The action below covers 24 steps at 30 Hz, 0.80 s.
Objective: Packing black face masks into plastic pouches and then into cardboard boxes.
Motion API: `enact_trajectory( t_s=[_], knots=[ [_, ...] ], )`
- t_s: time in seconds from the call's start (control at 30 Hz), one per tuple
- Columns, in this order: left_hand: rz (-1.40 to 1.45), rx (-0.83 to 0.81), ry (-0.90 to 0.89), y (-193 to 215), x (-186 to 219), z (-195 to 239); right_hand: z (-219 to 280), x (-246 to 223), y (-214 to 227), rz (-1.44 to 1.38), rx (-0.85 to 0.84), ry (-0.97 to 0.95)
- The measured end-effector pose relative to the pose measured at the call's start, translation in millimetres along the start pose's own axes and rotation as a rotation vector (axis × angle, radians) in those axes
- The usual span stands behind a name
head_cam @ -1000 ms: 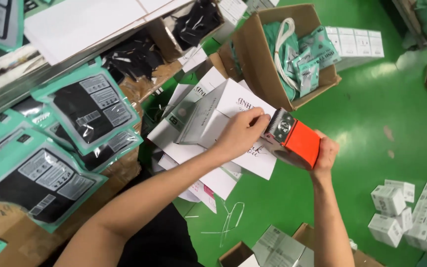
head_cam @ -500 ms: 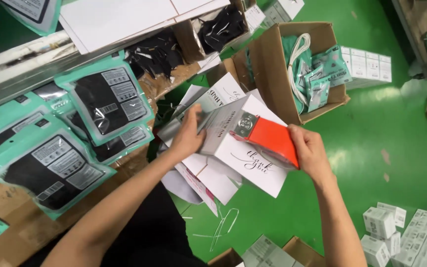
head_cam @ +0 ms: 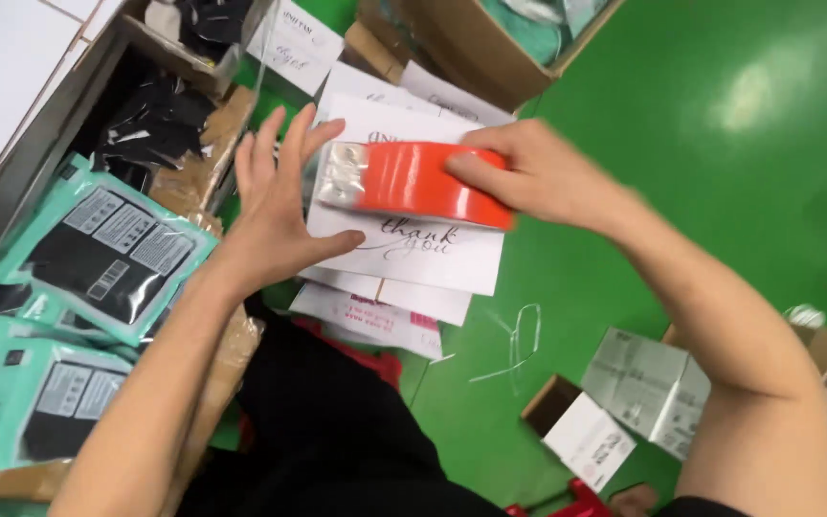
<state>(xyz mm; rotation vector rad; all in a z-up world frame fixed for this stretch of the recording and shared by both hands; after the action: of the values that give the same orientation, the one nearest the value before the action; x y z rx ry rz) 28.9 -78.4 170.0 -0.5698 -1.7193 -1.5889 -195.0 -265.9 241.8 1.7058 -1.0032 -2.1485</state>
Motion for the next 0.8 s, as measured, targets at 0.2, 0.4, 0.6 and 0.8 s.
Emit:
enact_trajectory(
  t_s=[0.2, 0.4, 0.6, 0.8],
  knots=[
    [-0.116, 0.021, -0.012, 9.7, 5.2, 1.5, 162.5, 128.5, 84.6, 0.288, 0.119, -0.240],
    [-0.379, -0.118, -0.320, -69.0, 81.6, -27.7, 160.7, 73.7, 38.0, 0.479, 0.093, -0.456],
    [-0.924, -0.365, -0.514, -132.2, 143.9, -54.6, 94.7, 90.7, -57.7, 0.836, -0.018, -0.246],
    [-0.316, -0.214, -0.358, -99.1, 94.9, -71.3, 49.4, 290.7, -155.0, 0.779, 0.378, -0.209]
  ],
)
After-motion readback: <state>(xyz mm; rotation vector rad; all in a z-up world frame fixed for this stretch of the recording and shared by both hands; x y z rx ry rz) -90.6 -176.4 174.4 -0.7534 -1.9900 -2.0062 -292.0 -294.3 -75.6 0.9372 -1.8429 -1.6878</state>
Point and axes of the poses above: each hand's wrist, its own z-axis away from the middle knuckle, its own y-axis out of the back of the hand, x = y × z, the point moved 2 cm from there along -z, towards the middle knuckle, and after that the axes turned 7 degrees about y, right-handed, at the moved point
